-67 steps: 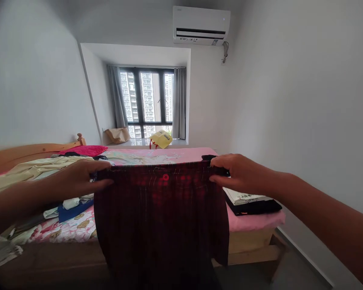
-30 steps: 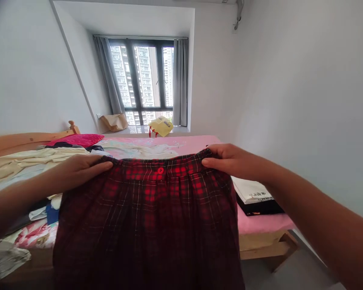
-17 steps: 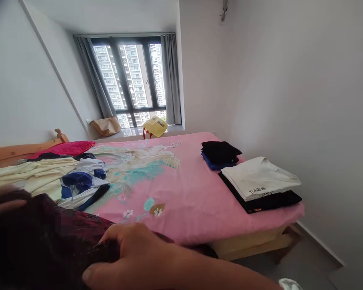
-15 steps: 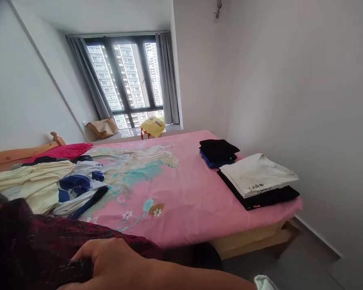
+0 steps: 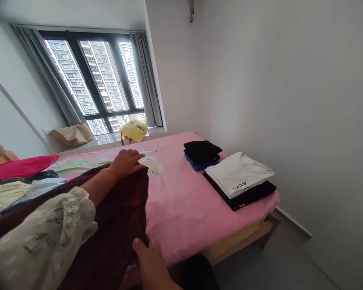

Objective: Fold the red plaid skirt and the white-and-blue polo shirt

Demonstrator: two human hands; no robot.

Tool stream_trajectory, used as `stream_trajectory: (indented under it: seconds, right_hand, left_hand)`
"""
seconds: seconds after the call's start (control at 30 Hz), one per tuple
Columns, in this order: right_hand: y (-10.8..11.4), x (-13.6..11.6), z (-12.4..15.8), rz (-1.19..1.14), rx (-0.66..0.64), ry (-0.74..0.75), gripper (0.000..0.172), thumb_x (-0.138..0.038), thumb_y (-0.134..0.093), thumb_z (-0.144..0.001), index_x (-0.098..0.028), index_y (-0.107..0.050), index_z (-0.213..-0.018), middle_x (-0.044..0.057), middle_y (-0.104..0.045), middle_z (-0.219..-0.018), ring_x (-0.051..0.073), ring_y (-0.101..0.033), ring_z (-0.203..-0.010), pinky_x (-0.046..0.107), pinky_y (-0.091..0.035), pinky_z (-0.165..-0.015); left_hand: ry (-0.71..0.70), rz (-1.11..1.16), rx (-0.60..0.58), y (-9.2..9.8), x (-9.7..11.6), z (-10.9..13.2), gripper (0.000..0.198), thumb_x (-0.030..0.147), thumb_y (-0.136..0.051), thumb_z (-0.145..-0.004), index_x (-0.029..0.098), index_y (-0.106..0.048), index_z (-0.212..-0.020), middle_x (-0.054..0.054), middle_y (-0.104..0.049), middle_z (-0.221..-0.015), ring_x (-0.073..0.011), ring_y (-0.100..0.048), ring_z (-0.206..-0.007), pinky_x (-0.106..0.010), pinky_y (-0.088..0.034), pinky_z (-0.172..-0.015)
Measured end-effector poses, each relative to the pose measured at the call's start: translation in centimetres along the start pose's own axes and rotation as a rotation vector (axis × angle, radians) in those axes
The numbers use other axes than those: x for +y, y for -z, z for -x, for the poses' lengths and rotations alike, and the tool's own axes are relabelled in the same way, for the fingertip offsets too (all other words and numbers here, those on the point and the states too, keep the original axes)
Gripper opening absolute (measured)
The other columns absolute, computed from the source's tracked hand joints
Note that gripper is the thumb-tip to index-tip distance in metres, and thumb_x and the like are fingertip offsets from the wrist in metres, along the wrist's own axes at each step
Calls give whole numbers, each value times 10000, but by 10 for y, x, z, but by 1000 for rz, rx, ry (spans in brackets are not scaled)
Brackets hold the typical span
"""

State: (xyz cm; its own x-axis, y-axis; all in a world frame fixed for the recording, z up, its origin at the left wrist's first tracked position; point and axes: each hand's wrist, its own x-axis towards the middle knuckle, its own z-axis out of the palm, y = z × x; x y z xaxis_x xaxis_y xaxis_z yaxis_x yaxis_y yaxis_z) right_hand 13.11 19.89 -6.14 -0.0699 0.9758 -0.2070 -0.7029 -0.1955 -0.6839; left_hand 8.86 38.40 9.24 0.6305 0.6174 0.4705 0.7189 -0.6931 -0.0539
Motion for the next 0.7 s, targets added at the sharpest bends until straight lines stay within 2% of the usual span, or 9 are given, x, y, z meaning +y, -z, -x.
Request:
stream_trajectory:
  seconds: [0.07, 0.1, 0.2, 0.27, 0.33, 0.4, 0.5, 0.6, 0.7]
  right_hand:
    - [50, 8, -10, -24, 178, -48, 516, -476, -674, -673, -182, -511, -1065, 49, -663, -848, 168, -635, -674, 297, -502, -573]
    - [72, 13, -13, -31, 252, -85, 500, -466, -670, -676, -188, -508, -1058, 48, -664, -844, 168, -636, -666, 289, -493, -565]
    - [123, 29, -14, -38, 343, -194, 459, -458, -661, -690, -201, -523, -1045, 36, -663, -812, 158, -632, -634, 265, -464, -546]
    - [138, 34, -12, -30, 299, -207, 455, -485, -664, -689, -193, -553, -1019, 35, -659, -795, 157, -626, -628, 259, -453, -546]
    - [139, 33, -9, 3, 233, -180, 461, -514, -659, -696, -179, -575, -1002, 47, -662, -822, 166, -629, -675, 262, -454, -569]
    - [132, 28, -7, 85, 188, -161, 462, -522, -644, -718, -174, -584, -1016, 56, -663, -863, 181, -628, -739, 269, -457, -591]
    - [122, 18, -4, 270, 114, -85, 405, -485, -654, -729, -170, -615, -980, 41, -659, -883, 181, -604, -815, 290, -466, -694]
    - [123, 9, -6, 433, 39, 17, 322, -465, -642, -749, -163, -644, -859, 17, -652, -834, 164, -574, -826, 284, -441, -790]
    - [133, -2, -20, 480, 159, -7, 356, -515, -610, -753, -170, -624, -839, 16, -640, -793, 149, -563, -745, 260, -448, -671]
  left_hand:
    - [0, 45, -54, -48, 21, -2, 385, 349, -586, -831, 196, -550, -1182, -95, -564, -1213, -231, -537, -1099, -446, -438, -938]
    - [1, 72, -83, -73, 34, 9, 408, 364, -606, -808, 206, -561, -1182, -100, -575, -1205, -247, -525, -1127, -445, -426, -956]
    - [53, 248, -150, -133, 76, 85, 459, 418, -563, -810, 206, -548, -1217, -122, -531, -1292, -275, -471, -1206, -483, -390, -995]
    - [68, 330, -199, -156, 98, 153, 557, 377, -631, -739, 234, -511, -1264, -106, -492, -1349, -280, -434, -1253, -469, -392, -1007]
    - [100, 340, -221, -167, 110, 214, 781, 328, -726, -604, 250, -444, -1328, -106, -425, -1419, -313, -392, -1292, -479, -395, -1012]
    - [126, 322, -194, -174, 117, 254, 859, 273, -730, -557, 245, -409, -1354, -117, -427, -1422, -326, -422, -1274, -494, -413, -994]
    - [260, 323, -120, -184, 119, 271, 720, 215, -642, -642, 210, -432, -1331, -124, -512, -1354, -289, -497, -1220, -479, -440, -971]
    - [480, 421, -61, -191, 116, 255, 432, 241, -552, -748, 178, -574, -1176, -116, -656, -1156, -261, -614, -1062, -452, -490, -903]
    - [711, 625, -37, -187, 109, 236, 327, 295, -529, -782, 167, -646, -1059, -101, -711, -1013, -245, -671, -912, -396, -536, -824]
